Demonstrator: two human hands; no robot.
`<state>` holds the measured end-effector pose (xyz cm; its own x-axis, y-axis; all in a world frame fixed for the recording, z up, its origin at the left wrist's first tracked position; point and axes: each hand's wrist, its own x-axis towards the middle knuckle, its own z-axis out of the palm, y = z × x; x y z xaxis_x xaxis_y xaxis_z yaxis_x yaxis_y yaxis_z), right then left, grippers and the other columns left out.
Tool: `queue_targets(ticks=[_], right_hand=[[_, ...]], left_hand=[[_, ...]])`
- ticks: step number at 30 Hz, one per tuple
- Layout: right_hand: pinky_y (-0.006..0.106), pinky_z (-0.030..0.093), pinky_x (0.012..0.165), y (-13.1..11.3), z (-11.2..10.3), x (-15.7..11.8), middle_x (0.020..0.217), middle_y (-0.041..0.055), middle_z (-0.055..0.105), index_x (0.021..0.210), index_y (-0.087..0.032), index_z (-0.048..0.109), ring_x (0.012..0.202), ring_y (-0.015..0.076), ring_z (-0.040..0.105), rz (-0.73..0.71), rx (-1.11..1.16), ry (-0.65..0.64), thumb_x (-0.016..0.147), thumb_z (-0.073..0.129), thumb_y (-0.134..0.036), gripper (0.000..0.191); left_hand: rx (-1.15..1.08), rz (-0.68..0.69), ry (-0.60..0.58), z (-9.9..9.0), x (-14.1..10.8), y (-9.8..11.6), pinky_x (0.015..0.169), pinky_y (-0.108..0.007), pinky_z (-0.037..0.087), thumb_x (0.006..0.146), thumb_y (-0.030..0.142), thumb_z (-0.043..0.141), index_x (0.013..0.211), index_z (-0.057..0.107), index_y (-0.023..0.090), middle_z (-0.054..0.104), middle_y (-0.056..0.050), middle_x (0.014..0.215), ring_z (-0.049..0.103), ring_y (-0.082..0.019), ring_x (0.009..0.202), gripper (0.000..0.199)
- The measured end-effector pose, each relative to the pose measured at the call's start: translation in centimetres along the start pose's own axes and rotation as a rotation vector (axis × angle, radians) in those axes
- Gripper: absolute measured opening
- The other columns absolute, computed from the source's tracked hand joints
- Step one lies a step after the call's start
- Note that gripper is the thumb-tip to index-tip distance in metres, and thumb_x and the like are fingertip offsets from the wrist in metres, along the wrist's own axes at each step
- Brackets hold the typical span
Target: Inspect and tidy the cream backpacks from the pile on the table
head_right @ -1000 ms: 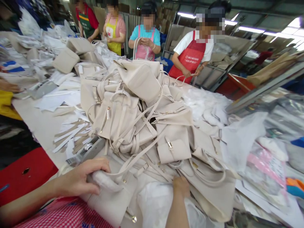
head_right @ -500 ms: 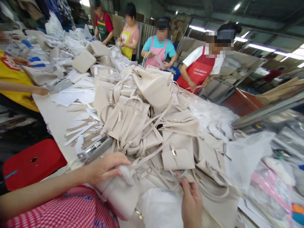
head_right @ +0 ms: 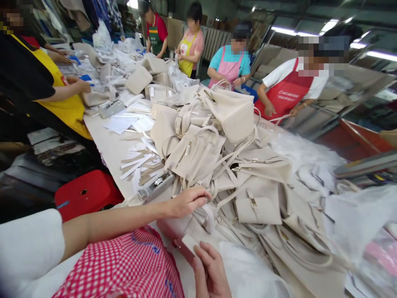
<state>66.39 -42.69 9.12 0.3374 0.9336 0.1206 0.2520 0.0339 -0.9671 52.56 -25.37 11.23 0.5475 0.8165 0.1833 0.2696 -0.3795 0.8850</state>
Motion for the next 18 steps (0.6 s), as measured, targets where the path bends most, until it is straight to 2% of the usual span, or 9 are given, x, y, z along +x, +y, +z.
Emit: queue_targets(ticks=[3,5,7,10,13,15,18], right_hand=[[0.030,0.055,0.086,0.3,0.8,0.2,0.118,0.0105,0.071,0.096,-0.022,0.079,0.109,0.0242,0.066,0.131,-0.015,0.032,0.081,0.070,-0.048,0.031],[0.031,0.055,0.086,0.1,1.6,0.5,0.115,0.0094,0.073,0.096,-0.022,0.079,0.109,0.0262,0.066,0.269,-0.018,0.051,0.074,0.076,-0.051,0.037],[0.032,0.056,0.083,-0.4,2.8,1.0,0.109,0.0077,0.075,0.098,-0.021,0.078,0.105,0.0271,0.067,0.382,0.007,0.133,0.067,0.079,-0.053,0.044],[0.030,0.057,0.068,-1.5,4.8,1.8,0.092,0.0037,0.077,0.096,-0.022,0.074,0.083,0.0229,0.070,0.455,0.147,0.315,0.060,0.083,-0.051,0.047],[0.026,0.053,0.055,-2.0,6.2,2.6,0.070,-0.0010,0.073,0.087,-0.020,0.067,0.061,0.0168,0.065,0.443,0.297,0.381,0.057,0.087,-0.046,0.045],[0.023,0.051,0.050,-2.0,6.6,3.1,0.063,-0.0033,0.069,0.084,-0.020,0.065,0.055,0.0138,0.062,0.417,0.338,0.394,0.056,0.088,-0.046,0.045],[0.019,0.050,0.051,-1.6,6.8,3.7,0.063,-0.0044,0.068,0.082,-0.019,0.064,0.055,0.0115,0.062,0.388,0.340,0.414,0.055,0.089,-0.046,0.046]], left_hand=[[0.147,0.078,0.104,0.0,-0.5,0.0,0.091,-0.031,0.045,0.094,0.031,0.051,0.087,0.064,0.016,0.063,-0.008,0.094,0.058,-0.020,0.094,0.021],[0.227,0.091,0.112,0.0,-1.0,0.0,0.088,-0.032,0.046,0.094,0.034,0.052,0.083,0.063,0.017,0.062,-0.008,0.089,0.058,-0.021,0.090,0.023],[0.241,0.078,0.078,0.1,-1.5,0.2,0.084,-0.031,0.046,0.093,0.032,0.051,0.082,0.064,0.017,0.063,-0.008,0.086,0.058,-0.020,0.087,0.022],[0.147,-0.037,0.016,-0.2,-1.8,0.6,0.074,-0.028,0.045,0.093,0.029,0.048,0.086,0.065,0.017,0.065,-0.006,0.081,0.058,-0.018,0.079,0.022],[0.052,-0.207,0.008,-1.1,-1.3,1.1,0.065,-0.026,0.042,0.090,0.034,0.055,0.097,0.065,0.017,0.063,0.000,0.075,0.057,-0.016,0.071,0.022],[0.025,-0.252,-0.066,-1.8,-0.4,1.1,0.063,-0.024,0.040,0.086,0.035,0.060,0.099,0.066,0.016,0.061,0.002,0.072,0.055,-0.015,0.069,0.024],[0.023,-0.243,-0.297,-2.3,1.1,1.1,0.060,-0.023,0.037,0.086,0.029,0.059,0.088,0.069,0.015,0.057,0.003,0.065,0.051,-0.013,0.062,0.017]])
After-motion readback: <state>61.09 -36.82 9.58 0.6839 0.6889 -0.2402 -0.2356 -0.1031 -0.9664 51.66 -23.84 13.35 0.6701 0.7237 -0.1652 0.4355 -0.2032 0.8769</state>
